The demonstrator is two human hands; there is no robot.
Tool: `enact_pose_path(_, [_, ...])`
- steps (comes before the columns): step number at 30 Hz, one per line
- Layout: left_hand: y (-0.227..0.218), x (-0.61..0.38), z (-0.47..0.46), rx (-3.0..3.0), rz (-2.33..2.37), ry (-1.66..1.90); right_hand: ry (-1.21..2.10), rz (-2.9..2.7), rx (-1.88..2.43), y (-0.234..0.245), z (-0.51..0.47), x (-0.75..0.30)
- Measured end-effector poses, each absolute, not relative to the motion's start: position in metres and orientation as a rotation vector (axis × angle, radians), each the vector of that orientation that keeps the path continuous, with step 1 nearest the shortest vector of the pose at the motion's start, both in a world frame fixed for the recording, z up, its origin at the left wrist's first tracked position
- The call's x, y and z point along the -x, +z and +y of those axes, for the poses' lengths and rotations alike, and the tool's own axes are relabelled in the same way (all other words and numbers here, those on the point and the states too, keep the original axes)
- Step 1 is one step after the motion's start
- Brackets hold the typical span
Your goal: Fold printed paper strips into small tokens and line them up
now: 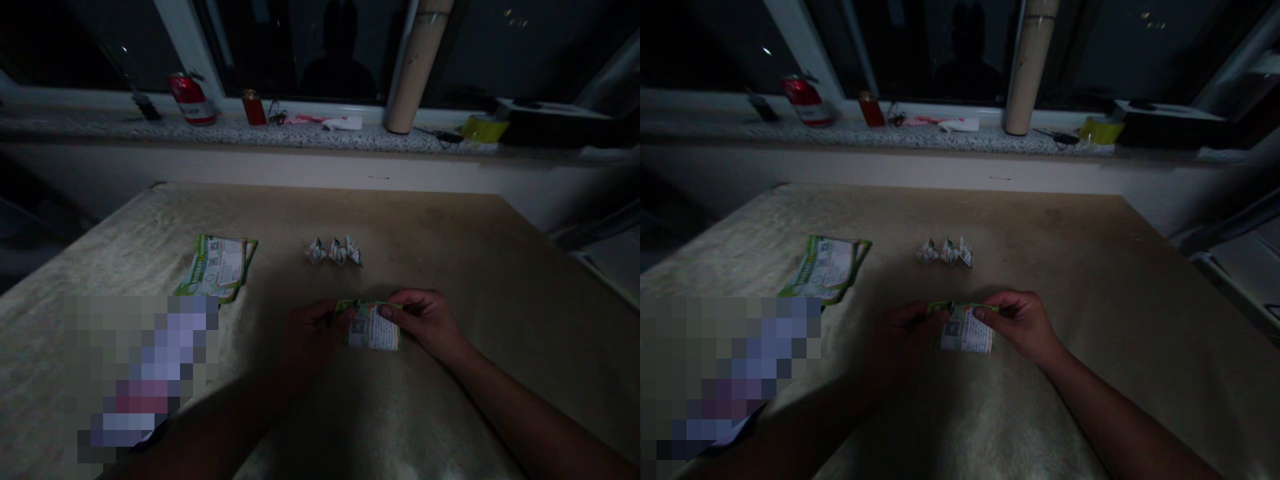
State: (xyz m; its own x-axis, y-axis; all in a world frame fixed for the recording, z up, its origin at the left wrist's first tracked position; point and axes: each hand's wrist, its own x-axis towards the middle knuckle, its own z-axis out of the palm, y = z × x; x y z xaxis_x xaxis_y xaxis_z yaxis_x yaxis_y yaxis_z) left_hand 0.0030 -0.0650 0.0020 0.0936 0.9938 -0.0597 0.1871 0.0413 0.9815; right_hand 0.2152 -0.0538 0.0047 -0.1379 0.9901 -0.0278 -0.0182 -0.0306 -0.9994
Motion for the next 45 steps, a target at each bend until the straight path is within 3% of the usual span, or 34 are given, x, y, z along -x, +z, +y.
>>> enact_pose_path(45, [0.0073,-0.0079,-0.0624,-1.265,1.273,0.846,1.328,-1.436,1.127,0.0035,-0.0570,-0.2172])
